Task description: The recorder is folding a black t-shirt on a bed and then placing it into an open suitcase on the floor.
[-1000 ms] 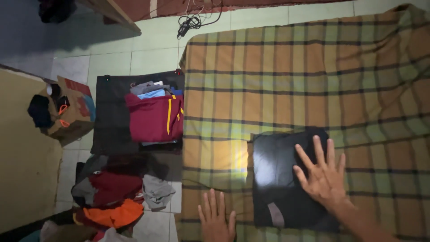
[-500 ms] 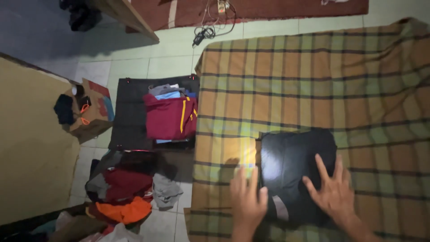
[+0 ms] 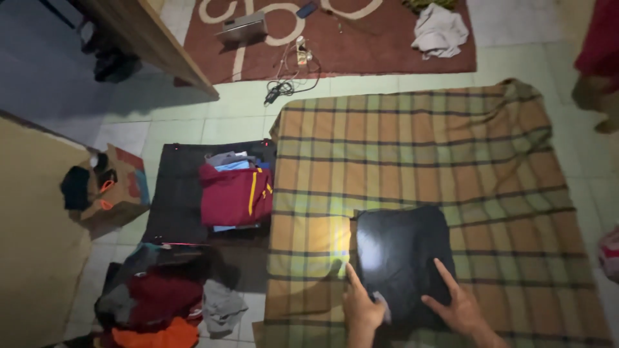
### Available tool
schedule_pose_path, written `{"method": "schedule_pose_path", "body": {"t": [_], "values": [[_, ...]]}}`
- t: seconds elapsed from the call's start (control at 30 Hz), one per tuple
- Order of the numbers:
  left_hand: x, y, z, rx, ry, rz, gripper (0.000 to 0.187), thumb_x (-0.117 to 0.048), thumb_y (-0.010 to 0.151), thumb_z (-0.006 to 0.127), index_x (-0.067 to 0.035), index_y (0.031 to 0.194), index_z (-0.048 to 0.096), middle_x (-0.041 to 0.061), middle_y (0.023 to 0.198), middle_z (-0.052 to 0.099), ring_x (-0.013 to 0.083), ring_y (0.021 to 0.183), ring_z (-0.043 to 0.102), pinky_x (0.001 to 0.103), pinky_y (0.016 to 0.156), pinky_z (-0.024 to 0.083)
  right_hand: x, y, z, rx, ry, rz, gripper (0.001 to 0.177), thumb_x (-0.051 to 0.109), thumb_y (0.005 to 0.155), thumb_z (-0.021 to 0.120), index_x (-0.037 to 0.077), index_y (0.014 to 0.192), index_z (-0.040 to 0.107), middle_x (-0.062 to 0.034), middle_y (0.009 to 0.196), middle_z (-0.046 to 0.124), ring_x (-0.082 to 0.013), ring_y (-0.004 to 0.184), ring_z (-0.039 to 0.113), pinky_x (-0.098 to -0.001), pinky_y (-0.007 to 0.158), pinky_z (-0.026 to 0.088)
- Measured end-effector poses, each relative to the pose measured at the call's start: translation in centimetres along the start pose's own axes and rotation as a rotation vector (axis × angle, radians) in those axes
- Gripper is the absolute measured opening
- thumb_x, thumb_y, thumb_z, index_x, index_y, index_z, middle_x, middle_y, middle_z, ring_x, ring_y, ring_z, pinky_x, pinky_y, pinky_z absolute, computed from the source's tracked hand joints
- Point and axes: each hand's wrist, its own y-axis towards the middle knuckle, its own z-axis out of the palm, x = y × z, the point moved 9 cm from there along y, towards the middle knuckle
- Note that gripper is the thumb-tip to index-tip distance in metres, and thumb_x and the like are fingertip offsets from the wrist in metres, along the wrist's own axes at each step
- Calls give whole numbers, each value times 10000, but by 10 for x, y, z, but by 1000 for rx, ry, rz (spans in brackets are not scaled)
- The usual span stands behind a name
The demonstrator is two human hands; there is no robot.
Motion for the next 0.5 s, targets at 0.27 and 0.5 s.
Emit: {"method": "schedule_pose_path", "body": {"t": [0.27, 0.5], "values": [[-29, -2, -24, -14, -112, 268, 918, -163, 888, 671, -316, 1651, 184, 207, 1344, 553, 431, 1204, 570, 503, 968, 500, -6, 4, 0, -9, 342, -123, 841, 225, 852, 786, 206, 1581, 367, -135, 1489, 570, -231, 1381, 515, -375, 1124, 430], [-37, -4, -55, -52, -191, 341, 782, -279, 887, 711, -285, 1612, 418, 232, 1248, 659, 418, 1208, 634, 481, 1014, 516, -32, -4, -1, -131, 594, -115, 705, 280, 933, 708, 89, 1556, 439, -154, 1504, 551, -267, 1300, 543, -379, 1069, 456]]}}
